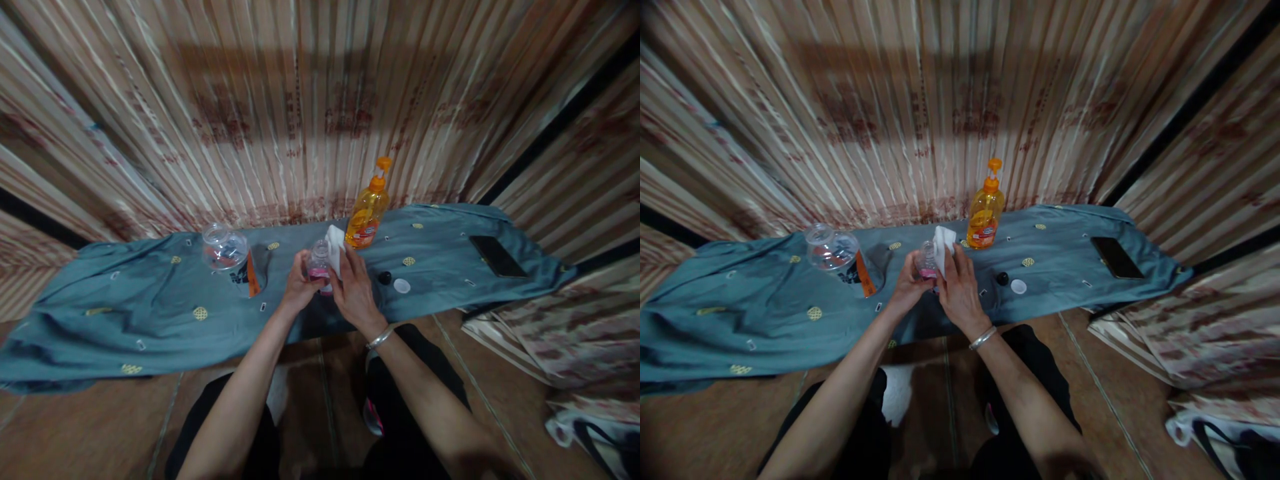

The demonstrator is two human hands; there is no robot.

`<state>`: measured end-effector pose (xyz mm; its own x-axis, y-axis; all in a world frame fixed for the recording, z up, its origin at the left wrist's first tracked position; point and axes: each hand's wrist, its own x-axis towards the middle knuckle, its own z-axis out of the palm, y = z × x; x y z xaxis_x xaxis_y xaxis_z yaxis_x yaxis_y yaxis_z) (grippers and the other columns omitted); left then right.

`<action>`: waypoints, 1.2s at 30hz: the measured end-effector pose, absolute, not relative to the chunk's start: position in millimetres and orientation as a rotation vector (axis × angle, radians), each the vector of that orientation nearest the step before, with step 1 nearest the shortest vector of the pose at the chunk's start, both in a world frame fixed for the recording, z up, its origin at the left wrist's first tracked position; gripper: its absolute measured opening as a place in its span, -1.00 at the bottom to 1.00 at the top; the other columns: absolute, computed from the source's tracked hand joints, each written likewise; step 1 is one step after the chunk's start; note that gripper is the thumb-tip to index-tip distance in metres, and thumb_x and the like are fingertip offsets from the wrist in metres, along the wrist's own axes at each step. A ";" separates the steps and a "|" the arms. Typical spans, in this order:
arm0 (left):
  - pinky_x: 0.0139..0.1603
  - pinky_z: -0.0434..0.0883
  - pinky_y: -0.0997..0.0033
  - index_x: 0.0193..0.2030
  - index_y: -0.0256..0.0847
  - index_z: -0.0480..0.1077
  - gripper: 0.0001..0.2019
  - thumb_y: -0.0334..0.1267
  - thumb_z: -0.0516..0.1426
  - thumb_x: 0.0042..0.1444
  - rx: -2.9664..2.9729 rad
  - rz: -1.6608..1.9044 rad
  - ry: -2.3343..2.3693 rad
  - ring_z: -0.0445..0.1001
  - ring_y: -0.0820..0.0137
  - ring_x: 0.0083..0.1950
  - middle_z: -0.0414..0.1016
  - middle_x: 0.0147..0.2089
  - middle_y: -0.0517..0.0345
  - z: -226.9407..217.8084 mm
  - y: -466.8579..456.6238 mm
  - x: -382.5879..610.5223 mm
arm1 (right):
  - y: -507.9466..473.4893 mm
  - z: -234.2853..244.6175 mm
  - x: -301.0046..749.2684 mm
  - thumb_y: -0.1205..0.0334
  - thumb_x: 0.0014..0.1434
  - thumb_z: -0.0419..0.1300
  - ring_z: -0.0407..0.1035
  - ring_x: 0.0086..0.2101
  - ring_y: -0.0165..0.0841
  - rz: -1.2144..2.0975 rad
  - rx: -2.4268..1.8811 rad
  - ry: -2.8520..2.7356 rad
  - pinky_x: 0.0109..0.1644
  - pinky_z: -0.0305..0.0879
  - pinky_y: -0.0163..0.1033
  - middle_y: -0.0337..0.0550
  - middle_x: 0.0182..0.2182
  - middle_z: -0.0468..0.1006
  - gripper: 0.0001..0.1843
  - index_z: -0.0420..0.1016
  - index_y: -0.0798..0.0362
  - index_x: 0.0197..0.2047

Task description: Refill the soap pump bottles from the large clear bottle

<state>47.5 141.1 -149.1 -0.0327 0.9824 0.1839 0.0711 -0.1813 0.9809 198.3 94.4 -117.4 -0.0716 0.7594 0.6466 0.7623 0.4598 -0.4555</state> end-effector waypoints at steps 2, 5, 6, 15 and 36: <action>0.11 0.61 -0.01 0.26 -0.21 0.43 -0.58 -0.08 0.25 0.36 1.416 1.340 1.223 0.59 0.17 0.12 0.53 0.23 -0.08 -149.8 140.9 47.0 | 91.6 -119.4 193.4 0.23 0.49 0.00 0.22 0.42 0.06 -0.036 -1.297 -1.848 0.47 0.21 0.34 0.29 0.46 0.29 -0.35 0.11 0.07 0.58; 0.14 0.60 -0.04 0.26 -0.20 0.43 -0.58 -0.08 0.25 0.36 1.473 1.357 1.289 0.58 0.15 0.16 0.52 0.25 -0.09 -149.8 139.0 41.5 | 83.2 -121.6 184.1 0.32 0.47 -0.01 0.20 0.43 0.08 -0.106 -1.263 -1.929 0.45 0.22 0.32 0.36 0.47 0.25 -0.38 0.19 0.11 0.55; 0.15 0.60 -0.04 0.27 -0.20 0.44 -0.58 -0.08 0.24 0.36 1.486 1.361 1.303 0.57 0.15 0.17 0.51 0.26 -0.10 -149.8 138.2 39.8 | 80.0 -122.0 181.1 0.35 0.47 -0.01 0.21 0.42 0.07 -0.126 -1.240 -1.960 0.44 0.25 0.30 0.37 0.47 0.25 -0.40 0.25 0.11 0.53; 0.14 0.60 -0.03 0.26 -0.21 0.44 -0.58 -0.08 0.25 0.36 1.500 1.361 1.290 0.58 0.15 0.15 0.52 0.25 -0.09 -145.9 138.5 40.2 | 75.5 -133.1 193.7 0.46 0.37 0.00 0.35 0.32 -0.05 0.011 -1.228 -1.974 0.42 0.30 0.26 0.17 0.43 0.36 -0.45 0.52 -0.01 0.32; 0.08 0.61 0.03 0.19 -0.23 0.47 -0.63 -0.07 0.24 0.36 1.503 1.452 1.410 0.60 0.21 0.07 0.56 0.15 -0.05 -148.4 135.0 11.4 | 86.1 -131.1 218.7 0.21 0.30 0.28 0.37 0.33 0.08 0.350 -1.698 -2.302 0.37 0.35 0.19 0.31 0.41 0.39 -0.32 0.37 0.15 0.45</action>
<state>11.4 135.0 -148.4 -0.1690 0.9395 0.2978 0.2699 -0.2465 0.9308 218.7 86.1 -131.1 -0.2839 0.9567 0.0645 0.8942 0.2884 -0.3424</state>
